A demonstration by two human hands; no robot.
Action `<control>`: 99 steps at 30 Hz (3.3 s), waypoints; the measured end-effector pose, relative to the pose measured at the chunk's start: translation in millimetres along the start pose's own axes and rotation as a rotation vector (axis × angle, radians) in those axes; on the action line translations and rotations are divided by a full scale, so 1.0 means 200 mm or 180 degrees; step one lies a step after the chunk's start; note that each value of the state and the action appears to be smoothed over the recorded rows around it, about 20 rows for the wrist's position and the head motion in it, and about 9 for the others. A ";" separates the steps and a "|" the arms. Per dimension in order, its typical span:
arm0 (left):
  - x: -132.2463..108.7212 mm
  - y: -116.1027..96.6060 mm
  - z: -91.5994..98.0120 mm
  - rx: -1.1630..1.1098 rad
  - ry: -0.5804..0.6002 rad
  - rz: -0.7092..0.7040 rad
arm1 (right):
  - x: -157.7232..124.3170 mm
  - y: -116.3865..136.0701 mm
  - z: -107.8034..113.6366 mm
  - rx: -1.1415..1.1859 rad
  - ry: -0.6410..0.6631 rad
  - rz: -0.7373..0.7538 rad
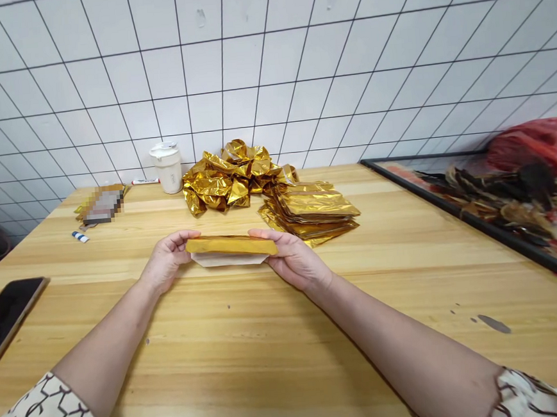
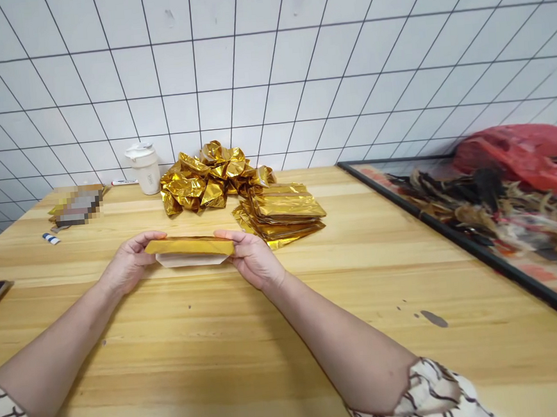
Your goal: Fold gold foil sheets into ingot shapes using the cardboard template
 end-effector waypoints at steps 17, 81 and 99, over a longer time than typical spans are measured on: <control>-0.01 -0.01 -0.01 0.1409 -0.0494 -0.0088 | -0.04 0.03 -0.05 -0.2673 -0.0687 0.0312; -0.12 0.15 -0.15 0.5375 0.1363 -0.0219 | -0.13 -0.11 -0.17 -0.5913 0.0873 -0.0244; -0.12 0.18 -0.20 0.5413 0.1175 -0.0300 | -0.16 -0.12 -0.10 -0.5982 0.0829 0.0205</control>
Point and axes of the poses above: each hand's wrist, its own x-axis towards the middle knuckle, its own z-axis out of the back of the hand, y = z × x, the point moved 3 cm from there along x, towards the middle knuckle, and after that the axes turned 10 degrees about y, right-handed, at the moved point
